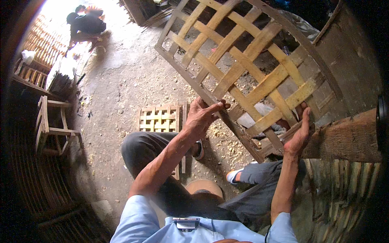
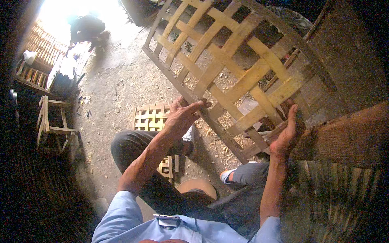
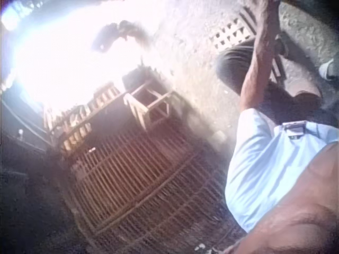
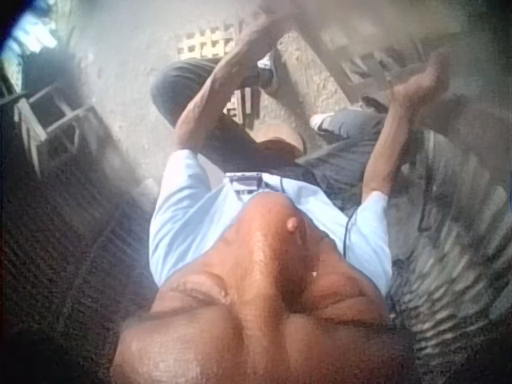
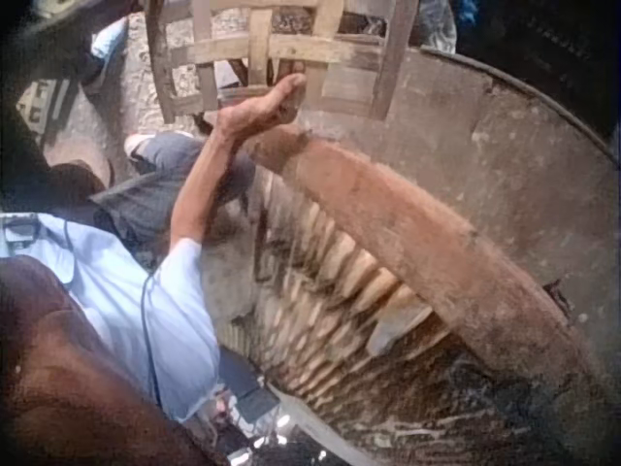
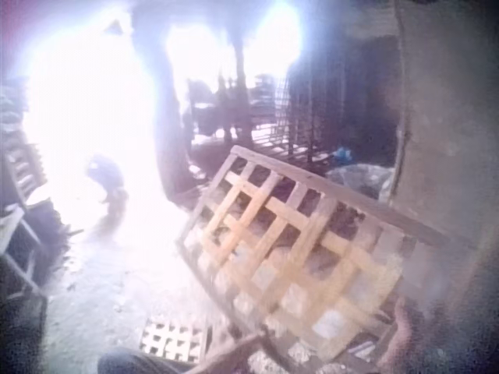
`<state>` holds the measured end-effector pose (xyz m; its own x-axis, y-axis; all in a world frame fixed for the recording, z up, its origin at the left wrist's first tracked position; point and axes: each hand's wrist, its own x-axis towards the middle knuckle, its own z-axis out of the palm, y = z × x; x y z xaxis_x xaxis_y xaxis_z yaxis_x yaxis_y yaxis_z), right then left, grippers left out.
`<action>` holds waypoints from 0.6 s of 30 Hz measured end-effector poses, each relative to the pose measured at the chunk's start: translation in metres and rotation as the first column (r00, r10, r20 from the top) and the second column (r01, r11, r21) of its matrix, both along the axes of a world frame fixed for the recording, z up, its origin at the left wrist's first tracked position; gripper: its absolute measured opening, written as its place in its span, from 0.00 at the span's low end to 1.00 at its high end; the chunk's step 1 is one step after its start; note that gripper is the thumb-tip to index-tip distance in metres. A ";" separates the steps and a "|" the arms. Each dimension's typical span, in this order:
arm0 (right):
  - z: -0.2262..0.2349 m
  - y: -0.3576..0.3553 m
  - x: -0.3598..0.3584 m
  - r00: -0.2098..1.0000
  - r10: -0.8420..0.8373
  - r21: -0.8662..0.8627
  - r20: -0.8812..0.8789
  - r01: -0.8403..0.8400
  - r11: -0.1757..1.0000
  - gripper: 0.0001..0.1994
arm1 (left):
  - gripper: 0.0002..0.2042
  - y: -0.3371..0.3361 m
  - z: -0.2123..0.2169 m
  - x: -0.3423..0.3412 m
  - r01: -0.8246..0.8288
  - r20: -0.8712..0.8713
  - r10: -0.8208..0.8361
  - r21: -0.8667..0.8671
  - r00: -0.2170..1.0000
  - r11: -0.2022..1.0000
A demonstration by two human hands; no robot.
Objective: The person sits on the floor and repeatedly places a translucent sheet onto a square wooden lattice frame, then removes it. The person also lifts and turns the frame to inspect its edges and joints.
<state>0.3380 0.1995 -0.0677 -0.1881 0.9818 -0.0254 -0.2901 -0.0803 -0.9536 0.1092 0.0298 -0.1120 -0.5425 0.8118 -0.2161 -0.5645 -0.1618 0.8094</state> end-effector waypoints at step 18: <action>0.006 0.000 0.004 0.993 0.092 0.022 0.081 -0.094 0.995 0.33 | 0.12 -0.009 -0.007 -0.042 -0.197 -0.045 0.194 -0.057 0.980 0.979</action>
<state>0.3418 0.1993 -0.0612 -0.2767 0.9608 -0.0187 -0.2059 -0.0783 -0.9754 0.0673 0.0212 -0.1187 -0.6985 0.6750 -0.2375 -0.4944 -0.2154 0.8421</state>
